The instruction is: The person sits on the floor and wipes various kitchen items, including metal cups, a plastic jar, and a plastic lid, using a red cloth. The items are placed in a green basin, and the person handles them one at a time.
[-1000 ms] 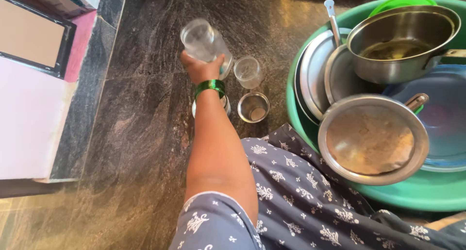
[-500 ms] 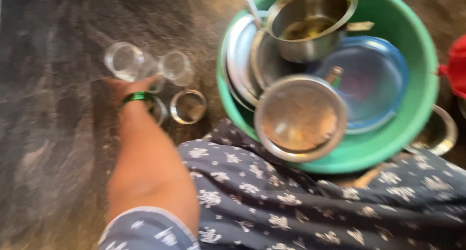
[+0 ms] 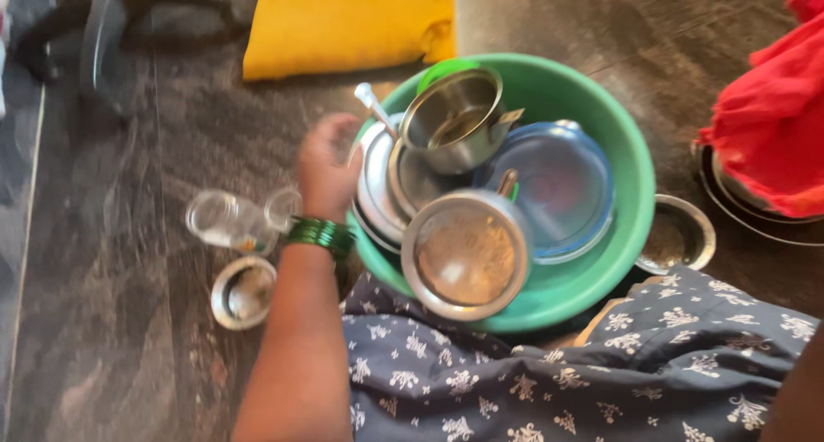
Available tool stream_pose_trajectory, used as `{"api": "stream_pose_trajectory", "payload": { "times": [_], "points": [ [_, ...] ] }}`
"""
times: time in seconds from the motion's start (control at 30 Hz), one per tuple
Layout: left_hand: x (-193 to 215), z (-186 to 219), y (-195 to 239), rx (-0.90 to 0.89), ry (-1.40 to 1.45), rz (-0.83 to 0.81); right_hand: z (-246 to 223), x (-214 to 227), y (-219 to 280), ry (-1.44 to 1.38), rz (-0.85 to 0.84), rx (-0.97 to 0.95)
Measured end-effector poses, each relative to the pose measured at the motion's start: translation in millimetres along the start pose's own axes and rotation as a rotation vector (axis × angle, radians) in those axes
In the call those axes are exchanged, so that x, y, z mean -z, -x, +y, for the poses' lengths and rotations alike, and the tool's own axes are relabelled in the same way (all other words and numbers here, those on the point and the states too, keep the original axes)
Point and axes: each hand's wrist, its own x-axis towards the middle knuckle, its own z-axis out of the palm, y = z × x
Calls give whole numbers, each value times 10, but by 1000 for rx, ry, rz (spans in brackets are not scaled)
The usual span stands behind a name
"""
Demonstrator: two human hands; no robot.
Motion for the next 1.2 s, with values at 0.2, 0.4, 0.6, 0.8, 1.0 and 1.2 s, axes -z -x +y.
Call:
{"api": "stream_pose_trajectory", "payload": {
  "times": [0.2,0.4,0.6,0.8,1.0,1.2],
  "points": [
    [-552,618,-59,-79,-204,-181,-183,181,-95,-26,30,-7],
    [-955,802,-117,-58,-263,-298,-179,305,-130,-36,37,-14],
    [-1289,1162,-68,-181,-349,-301,-114,576,-27,-21,69,-40],
    [-1994,1469,59,-357,-273,-577,-136,722,-21,-17,76,-40],
    [-2819,1602,90,-100,-482,-963,-155,844,16,-16,81,-46],
    [-3005,1763,157,-16,-574,-953,-126,959,-82,-31,83,-38]
  ]
}}
